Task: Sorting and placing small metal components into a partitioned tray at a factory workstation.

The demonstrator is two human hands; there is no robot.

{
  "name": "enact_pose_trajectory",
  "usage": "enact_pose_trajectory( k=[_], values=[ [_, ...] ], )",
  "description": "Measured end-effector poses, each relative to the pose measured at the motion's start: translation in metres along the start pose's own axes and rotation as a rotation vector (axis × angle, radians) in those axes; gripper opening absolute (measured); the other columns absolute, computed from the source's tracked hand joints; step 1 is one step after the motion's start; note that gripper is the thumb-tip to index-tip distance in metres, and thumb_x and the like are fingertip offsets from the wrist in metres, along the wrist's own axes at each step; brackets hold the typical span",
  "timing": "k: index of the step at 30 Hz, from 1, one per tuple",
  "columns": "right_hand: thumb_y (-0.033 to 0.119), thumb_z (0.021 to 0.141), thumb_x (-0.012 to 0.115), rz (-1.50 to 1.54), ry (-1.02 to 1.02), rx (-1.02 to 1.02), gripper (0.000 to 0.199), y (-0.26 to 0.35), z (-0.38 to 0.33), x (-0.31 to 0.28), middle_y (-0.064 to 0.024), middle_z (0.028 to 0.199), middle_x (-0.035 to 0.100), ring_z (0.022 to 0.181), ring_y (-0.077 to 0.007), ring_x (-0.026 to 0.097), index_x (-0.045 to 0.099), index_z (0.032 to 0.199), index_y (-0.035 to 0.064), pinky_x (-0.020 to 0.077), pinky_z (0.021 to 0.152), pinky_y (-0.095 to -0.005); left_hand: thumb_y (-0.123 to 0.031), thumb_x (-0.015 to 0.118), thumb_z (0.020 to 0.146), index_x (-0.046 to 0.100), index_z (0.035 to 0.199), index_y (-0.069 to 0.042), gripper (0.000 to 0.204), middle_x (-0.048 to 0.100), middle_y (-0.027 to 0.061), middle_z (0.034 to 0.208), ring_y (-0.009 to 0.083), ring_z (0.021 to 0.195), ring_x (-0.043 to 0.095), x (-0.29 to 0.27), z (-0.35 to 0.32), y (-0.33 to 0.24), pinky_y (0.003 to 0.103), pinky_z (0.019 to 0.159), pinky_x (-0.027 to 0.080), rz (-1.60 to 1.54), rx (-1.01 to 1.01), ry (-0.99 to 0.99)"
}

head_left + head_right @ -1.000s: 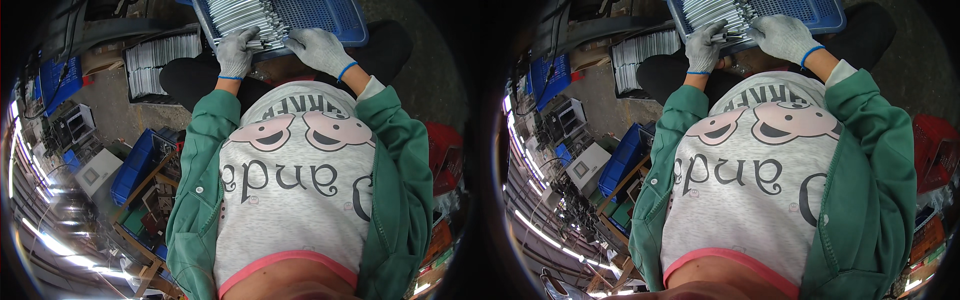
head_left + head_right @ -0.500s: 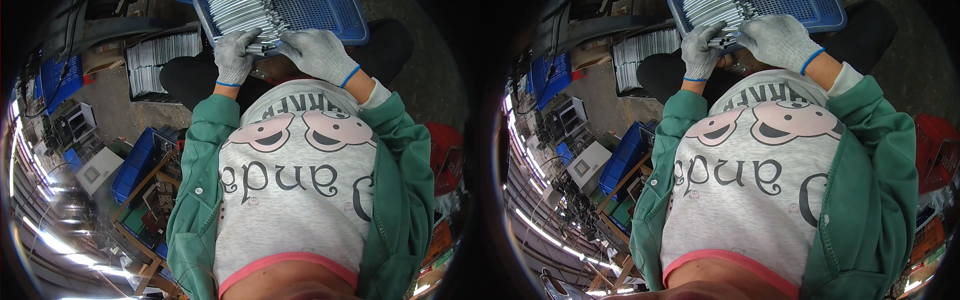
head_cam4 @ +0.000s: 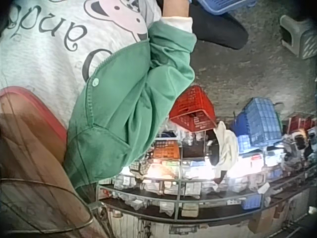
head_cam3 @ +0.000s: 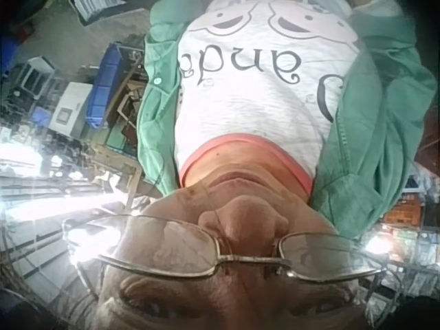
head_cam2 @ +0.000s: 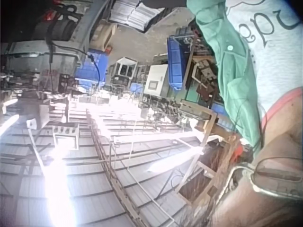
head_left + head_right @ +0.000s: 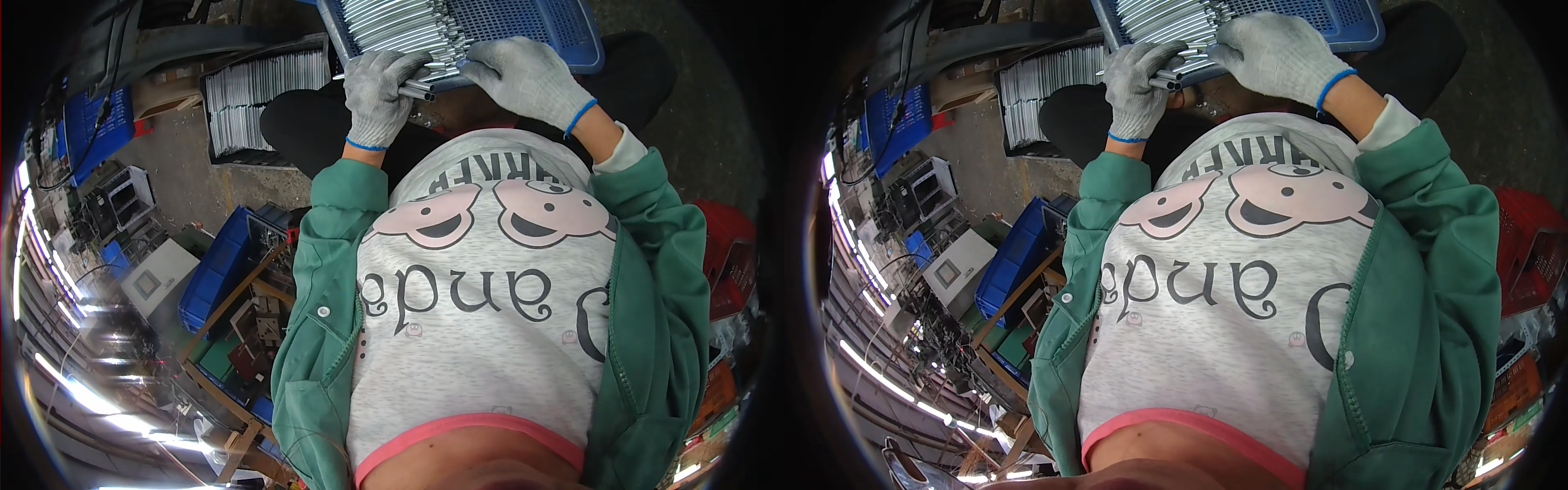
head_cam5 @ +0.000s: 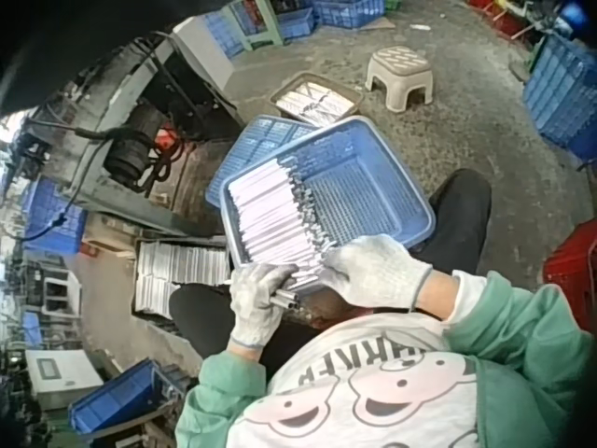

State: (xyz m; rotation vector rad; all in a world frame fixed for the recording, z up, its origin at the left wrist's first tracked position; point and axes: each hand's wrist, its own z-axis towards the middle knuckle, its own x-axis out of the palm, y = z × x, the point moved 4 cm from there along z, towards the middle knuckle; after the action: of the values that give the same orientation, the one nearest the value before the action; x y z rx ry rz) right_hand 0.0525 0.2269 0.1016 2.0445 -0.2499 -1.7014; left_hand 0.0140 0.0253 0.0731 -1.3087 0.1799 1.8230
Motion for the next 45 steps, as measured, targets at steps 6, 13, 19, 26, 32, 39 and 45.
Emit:
enact_pose_trajectory(
  k=[6, 13, 19, 26, 32, 39, 45],
  values=[
    [0.028, 0.099, 0.060, 0.048, -0.021, -0.026, 0.025, -0.006, 0.001, 0.010, -0.0088, 0.079, 0.075, 0.064, -0.0251, 0.070, 0.076, 0.097, 0.0096, 0.0578, 0.062, -0.0344, -0.033, 0.077, 0.084, 0.079, 0.100, -0.020, 0.020, 0.068, -0.0032, 0.083, 0.0174, 0.076, 0.059, -0.002, 0.001, -0.001, 0.034, 0.085, 0.044, -0.041, 0.018, -0.009],
    [0.026, 0.098, 0.062, 0.135, -0.015, -0.004, 0.024, -0.004, 0.009, -0.006, -0.0086, 0.078, 0.074, 0.062, -0.0255, 0.068, 0.077, 0.101, 0.0082, 0.0552, 0.063, -0.0362, -0.031, 0.078, 0.082, 0.079, 0.098, -0.019, 0.020, 0.068, -0.0030, 0.083, 0.0178, 0.074, 0.059, -0.007, 0.005, 0.000, 0.033, 0.085, 0.044, -0.054, 0.025, 0.011],
    [0.024, 0.098, 0.062, 0.089, 0.098, 0.034, 0.023, -0.007, 0.009, 0.011, -0.0097, 0.079, 0.075, 0.063, -0.0254, 0.067, 0.077, 0.102, 0.0077, 0.0555, 0.064, -0.0363, -0.028, 0.078, 0.082, 0.079, 0.097, -0.017, 0.018, 0.070, -0.0028, 0.084, 0.0179, 0.075, 0.061, -0.005, 0.002, 0.001, 0.032, 0.085, 0.045, -0.110, 0.010, -0.015],
    [0.030, 0.099, 0.060, 0.215, 0.017, 0.043, 0.027, -0.014, 0.015, 0.014, -0.0103, 0.084, 0.076, 0.069, -0.0296, 0.070, 0.076, 0.105, 0.0084, 0.0563, 0.069, -0.0393, -0.019, 0.075, 0.082, 0.080, 0.102, -0.017, 0.020, 0.071, 0.0003, 0.085, 0.0217, 0.076, 0.064, 0.007, -0.002, 0.011, 0.034, 0.079, 0.049, -0.039, -0.066, 0.038],
    [0.034, 0.100, 0.058, 0.106, -0.010, 0.120, 0.031, -0.032, 0.012, 0.037, -0.0102, 0.087, 0.077, 0.074, -0.0325, 0.072, 0.075, 0.107, 0.0090, 0.0563, 0.073, -0.0411, -0.013, 0.073, 0.080, 0.078, 0.112, -0.019, 0.033, 0.072, 0.0030, 0.087, 0.0244, 0.074, 0.065, 0.037, -0.009, 0.030, 0.036, 0.072, 0.052, 0.226, -0.189, 0.268],
    [0.034, 0.100, 0.058, 0.076, -0.016, 0.093, 0.030, -0.030, 0.002, 0.034, -0.0096, 0.085, 0.076, 0.071, -0.0309, 0.071, 0.074, 0.104, 0.0089, 0.0560, 0.069, -0.0398, -0.013, 0.074, 0.077, 0.075, 0.117, -0.026, 0.042, 0.073, -0.0002, 0.101, 0.0244, 0.080, 0.067, 0.043, -0.009, 0.036, 0.036, 0.078, 0.053, 0.278, -0.112, 0.203],
    [0.030, 0.098, 0.062, 0.074, -0.091, -0.009, 0.024, -0.011, -0.004, 0.019, -0.0078, 0.083, 0.076, 0.063, -0.0255, 0.068, 0.074, 0.102, 0.0095, 0.0539, 0.060, -0.0354, -0.007, 0.073, 0.072, 0.074, 0.120, -0.026, 0.052, 0.072, -0.0006, 0.098, 0.0235, 0.079, 0.066, 0.032, -0.013, 0.036, 0.034, 0.078, 0.053, 0.063, -0.113, 0.097]
  ],
)
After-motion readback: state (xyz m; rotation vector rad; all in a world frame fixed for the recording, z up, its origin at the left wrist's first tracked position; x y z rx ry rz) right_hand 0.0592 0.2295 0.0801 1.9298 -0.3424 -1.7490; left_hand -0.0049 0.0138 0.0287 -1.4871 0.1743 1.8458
